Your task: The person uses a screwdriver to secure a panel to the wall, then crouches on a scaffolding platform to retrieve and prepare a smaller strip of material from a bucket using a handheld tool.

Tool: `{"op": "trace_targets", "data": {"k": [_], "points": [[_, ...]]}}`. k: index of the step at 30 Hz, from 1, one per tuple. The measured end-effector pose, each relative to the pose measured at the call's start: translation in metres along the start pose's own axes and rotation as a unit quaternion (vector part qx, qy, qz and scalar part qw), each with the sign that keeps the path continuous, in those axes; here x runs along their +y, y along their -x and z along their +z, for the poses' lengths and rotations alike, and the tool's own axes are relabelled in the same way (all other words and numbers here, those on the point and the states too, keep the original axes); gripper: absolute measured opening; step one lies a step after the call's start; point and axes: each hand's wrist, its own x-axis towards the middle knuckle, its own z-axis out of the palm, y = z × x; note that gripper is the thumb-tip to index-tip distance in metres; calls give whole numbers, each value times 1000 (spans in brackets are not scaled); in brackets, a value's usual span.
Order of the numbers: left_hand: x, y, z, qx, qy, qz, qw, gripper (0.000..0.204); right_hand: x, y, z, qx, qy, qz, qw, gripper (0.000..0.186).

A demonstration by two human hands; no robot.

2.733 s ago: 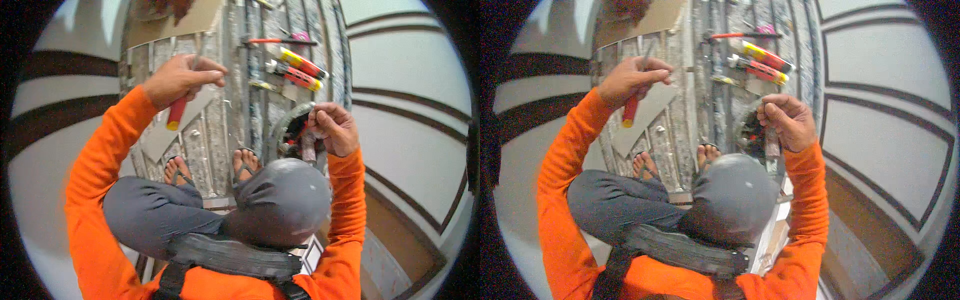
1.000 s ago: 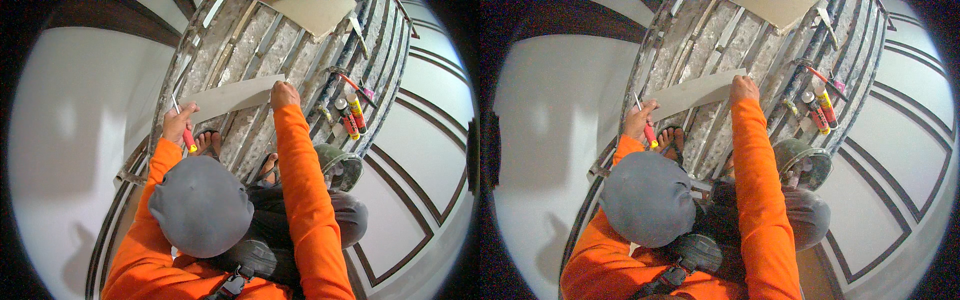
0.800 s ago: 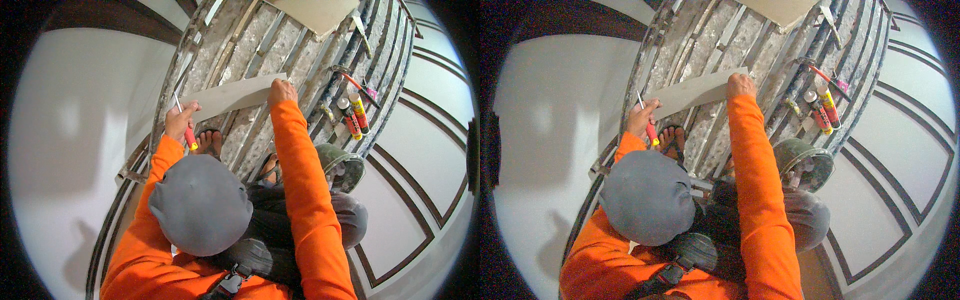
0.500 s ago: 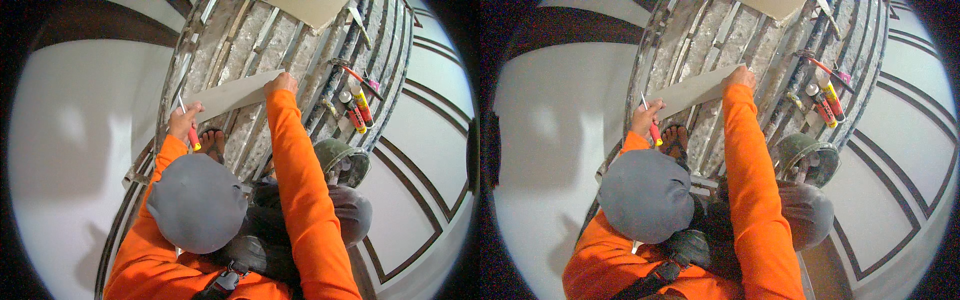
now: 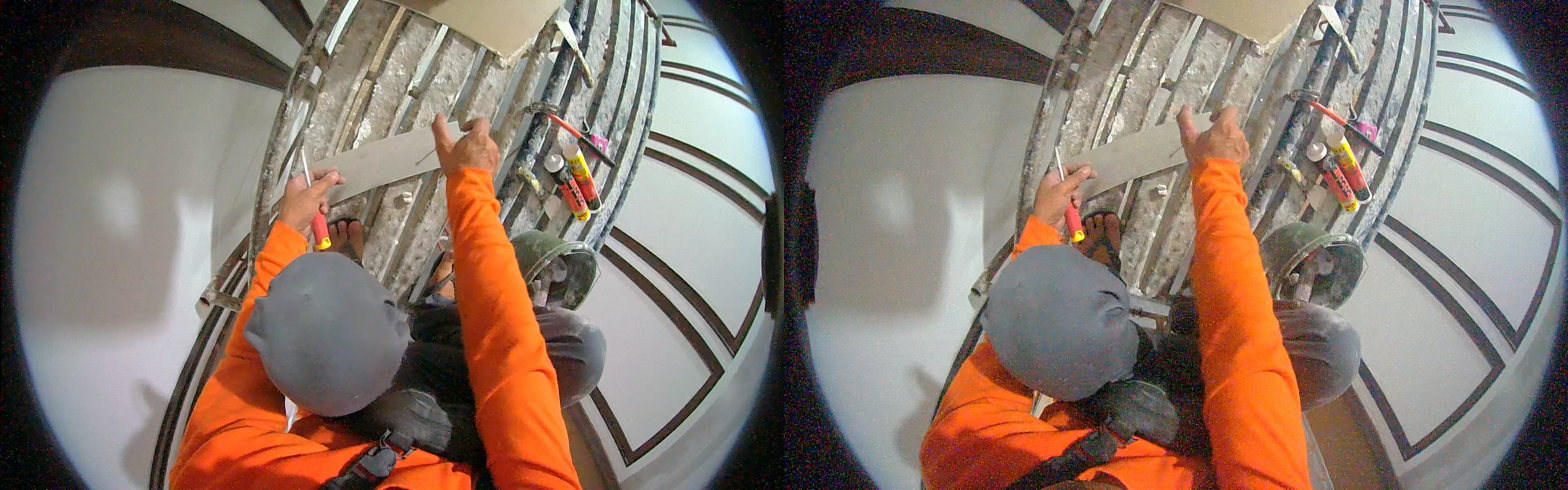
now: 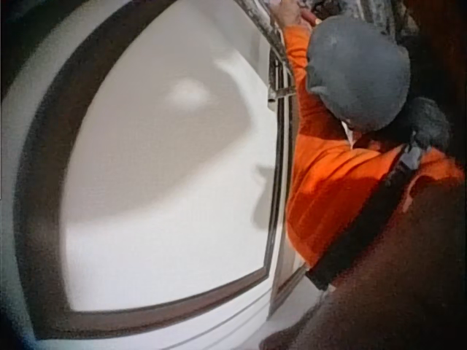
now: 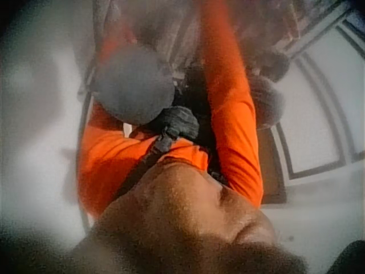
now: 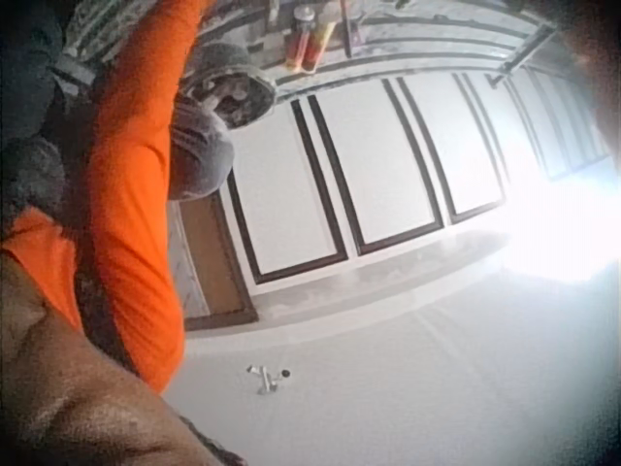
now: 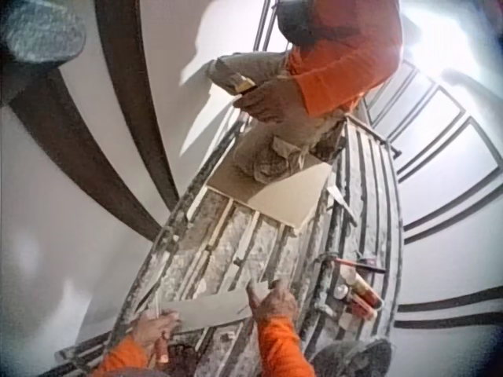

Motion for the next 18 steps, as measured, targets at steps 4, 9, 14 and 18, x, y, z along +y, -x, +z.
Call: {"op": "trace_targets", "data": {"k": [4, 9, 14, 18], "points": [[44, -12, 39, -103, 0, 64, 993, 30, -25, -48, -32, -108, -112, -220, 963, 61], [118, -12, 74, -103, -132, 166, 972, 21, -113, -31, -74, -428, -63, -241, 869, 64], [152, -18, 97, 2, -232, 294, 927, 21, -126, -24, -88, -301, -96, -203, 927, 65], [151, -29, 101, -70, -34, 278, 957, 35, -118, -28, -81, -379, -293, -133, 868, 49]]}}
